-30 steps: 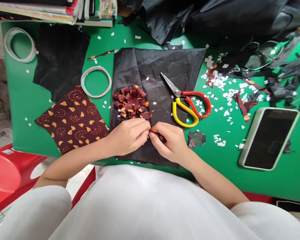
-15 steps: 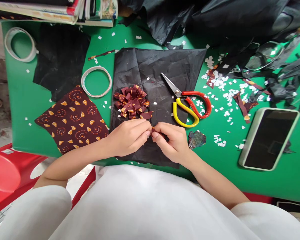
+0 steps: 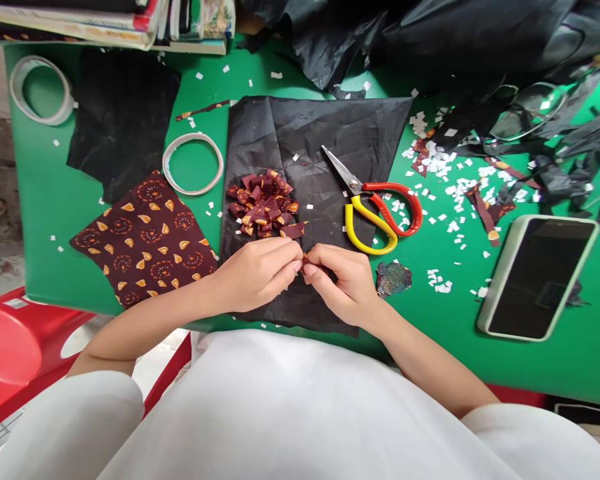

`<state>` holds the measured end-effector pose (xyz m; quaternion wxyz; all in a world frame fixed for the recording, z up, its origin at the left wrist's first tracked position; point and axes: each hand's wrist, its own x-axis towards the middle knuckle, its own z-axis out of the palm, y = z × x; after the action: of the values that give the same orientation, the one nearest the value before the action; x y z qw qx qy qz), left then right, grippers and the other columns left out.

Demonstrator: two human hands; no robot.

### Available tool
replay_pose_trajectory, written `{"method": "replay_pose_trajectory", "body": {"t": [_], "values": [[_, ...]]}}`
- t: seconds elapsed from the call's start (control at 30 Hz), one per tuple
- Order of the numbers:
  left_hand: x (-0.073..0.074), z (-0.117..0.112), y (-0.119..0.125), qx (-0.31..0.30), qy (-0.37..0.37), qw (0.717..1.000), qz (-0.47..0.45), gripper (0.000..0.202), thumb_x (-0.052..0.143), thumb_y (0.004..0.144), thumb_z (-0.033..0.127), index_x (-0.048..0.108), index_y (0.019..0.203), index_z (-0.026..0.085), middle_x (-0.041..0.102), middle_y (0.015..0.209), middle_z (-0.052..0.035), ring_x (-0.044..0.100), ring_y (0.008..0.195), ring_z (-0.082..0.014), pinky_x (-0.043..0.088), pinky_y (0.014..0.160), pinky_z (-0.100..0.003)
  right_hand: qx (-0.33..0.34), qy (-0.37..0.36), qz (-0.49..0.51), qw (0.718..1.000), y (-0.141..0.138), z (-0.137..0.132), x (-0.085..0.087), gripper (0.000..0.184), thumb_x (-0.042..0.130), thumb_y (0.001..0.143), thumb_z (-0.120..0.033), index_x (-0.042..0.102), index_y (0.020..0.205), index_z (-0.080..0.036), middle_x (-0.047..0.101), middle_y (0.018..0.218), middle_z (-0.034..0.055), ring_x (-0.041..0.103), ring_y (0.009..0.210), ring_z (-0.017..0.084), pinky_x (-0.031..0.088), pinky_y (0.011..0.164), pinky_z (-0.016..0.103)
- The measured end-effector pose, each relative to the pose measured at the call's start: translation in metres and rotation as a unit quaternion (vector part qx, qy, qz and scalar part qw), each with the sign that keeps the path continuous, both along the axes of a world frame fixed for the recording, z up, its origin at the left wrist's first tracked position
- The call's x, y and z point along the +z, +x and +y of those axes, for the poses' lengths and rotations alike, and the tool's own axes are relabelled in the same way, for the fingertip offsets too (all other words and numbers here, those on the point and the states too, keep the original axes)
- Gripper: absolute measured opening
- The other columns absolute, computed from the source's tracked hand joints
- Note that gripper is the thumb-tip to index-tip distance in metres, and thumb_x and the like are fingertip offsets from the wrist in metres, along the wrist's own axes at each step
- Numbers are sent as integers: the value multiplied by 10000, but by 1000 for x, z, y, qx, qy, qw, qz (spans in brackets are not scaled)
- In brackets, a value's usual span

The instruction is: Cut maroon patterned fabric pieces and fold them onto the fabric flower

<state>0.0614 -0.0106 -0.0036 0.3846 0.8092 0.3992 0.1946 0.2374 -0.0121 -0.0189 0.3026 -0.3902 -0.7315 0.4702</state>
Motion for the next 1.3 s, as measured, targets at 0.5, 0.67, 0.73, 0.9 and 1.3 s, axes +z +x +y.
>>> {"method": "replay_pose_trajectory", "body": {"t": [0.5,0.67,0.73,0.9,1.3], "values": [[0,-1,-1,-7,-4,1000,-5,165,358,900,135,466,776,152,490,703,2,429,651,-97,384,651,-208,3,1,-3,1000,0,-1,2,194,452,843,-112,452,660,-177,479,563,-31,411,511,65,329,516,197],[0,-2,-1,-7,-8,1000,-5,164,357,899,131,463,775,153,488,703,3,425,648,-96,380,646,-210,1,0,-1,1000,0,-1,1,195,449,844,-116,449,660,-181,475,562,-34,410,509,67,329,512,200],[0,-1,-1,-6,-10,1000,-6,163,359,900,134,461,774,155,486,701,4,426,647,-97,381,645,-210,1,0,1,1000,1,-1,1,196,448,844,-116,446,660,-183,474,562,-34,411,510,67,329,512,200],[-1,-1,-1,-9,-15,1000,-13,160,359,898,130,454,773,159,486,695,7,430,646,-96,384,647,-207,2,-4,1,1000,1,-2,2,196,447,844,-118,443,660,-184,476,565,-33,411,513,68,331,516,200],[0,0,-1,-18,3,1000,8,171,356,915,168,459,779,160,490,698,4,439,642,-96,384,630,-203,-5,-17,-3,1000,1,-1,3,205,437,847,-126,441,651,-189,480,564,-30,419,516,73,339,522,208]]}}
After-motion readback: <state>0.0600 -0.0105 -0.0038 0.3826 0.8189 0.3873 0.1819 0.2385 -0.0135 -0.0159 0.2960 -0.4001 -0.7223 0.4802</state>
